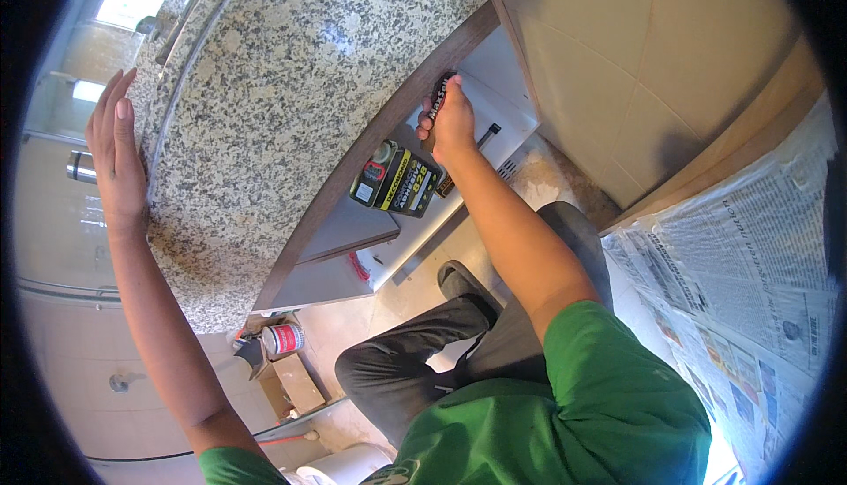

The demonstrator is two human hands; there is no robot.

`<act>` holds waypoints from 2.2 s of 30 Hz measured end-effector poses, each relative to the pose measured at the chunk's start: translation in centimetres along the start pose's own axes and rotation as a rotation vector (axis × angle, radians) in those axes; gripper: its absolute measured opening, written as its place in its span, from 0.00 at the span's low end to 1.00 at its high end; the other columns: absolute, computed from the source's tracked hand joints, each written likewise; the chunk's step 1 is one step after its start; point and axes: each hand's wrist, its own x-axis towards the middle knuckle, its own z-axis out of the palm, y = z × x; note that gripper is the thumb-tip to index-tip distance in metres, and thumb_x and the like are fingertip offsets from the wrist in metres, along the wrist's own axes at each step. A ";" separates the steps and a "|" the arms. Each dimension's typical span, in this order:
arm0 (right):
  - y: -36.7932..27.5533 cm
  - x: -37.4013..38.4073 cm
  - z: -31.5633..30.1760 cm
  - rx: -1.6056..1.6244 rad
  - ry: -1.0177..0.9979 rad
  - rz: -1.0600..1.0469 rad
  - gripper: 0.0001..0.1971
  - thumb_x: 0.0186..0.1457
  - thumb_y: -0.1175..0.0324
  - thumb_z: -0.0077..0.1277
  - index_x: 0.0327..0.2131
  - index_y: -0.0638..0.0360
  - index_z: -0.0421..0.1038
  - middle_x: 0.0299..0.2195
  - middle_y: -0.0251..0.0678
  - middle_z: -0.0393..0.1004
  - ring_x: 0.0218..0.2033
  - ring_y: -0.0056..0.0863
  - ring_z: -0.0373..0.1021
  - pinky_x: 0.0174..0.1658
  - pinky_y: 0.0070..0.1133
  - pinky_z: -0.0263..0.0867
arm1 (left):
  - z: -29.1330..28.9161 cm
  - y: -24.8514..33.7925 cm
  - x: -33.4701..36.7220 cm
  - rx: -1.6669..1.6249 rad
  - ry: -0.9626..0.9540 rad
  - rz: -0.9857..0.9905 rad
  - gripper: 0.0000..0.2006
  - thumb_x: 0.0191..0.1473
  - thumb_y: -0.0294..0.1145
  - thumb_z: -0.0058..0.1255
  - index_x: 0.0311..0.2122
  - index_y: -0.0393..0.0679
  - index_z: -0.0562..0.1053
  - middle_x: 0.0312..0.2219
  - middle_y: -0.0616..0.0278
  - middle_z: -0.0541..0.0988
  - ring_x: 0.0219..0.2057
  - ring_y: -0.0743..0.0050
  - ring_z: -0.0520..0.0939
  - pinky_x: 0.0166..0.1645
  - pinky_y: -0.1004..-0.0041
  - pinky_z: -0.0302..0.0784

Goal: The person sands the edge of a granite countertop with a sanding block and then uses a screwdriver to tighten screws under the vanity. The person works while sitting on the floor.

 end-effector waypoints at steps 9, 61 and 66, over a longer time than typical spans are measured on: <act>-0.2 0.7 1.2 0.052 0.038 0.062 0.22 0.70 0.44 0.35 0.33 0.51 0.62 0.21 0.32 0.65 0.16 0.25 0.59 0.18 0.29 0.57 | -0.2 0.2 0.0 -0.008 -0.019 -0.001 0.28 0.70 0.54 0.29 0.59 0.46 0.73 0.62 0.52 0.69 0.67 0.54 0.60 0.72 0.58 0.49; -0.4 1.6 0.5 -0.071 0.001 -0.121 0.24 0.70 0.43 0.33 0.35 0.55 0.65 0.19 0.35 0.67 0.16 0.31 0.65 0.18 0.31 0.63 | -0.1 -0.2 0.3 -0.029 -0.044 0.001 0.29 0.70 0.53 0.28 0.59 0.43 0.73 0.62 0.51 0.69 0.65 0.51 0.61 0.71 0.57 0.49; -0.5 1.9 0.0 -0.093 0.016 -0.137 0.23 0.70 0.45 0.34 0.35 0.55 0.66 0.19 0.35 0.67 0.15 0.30 0.65 0.18 0.31 0.63 | -0.1 0.1 0.2 -0.044 -0.037 0.008 0.29 0.70 0.53 0.28 0.59 0.44 0.73 0.61 0.51 0.70 0.66 0.52 0.61 0.71 0.57 0.49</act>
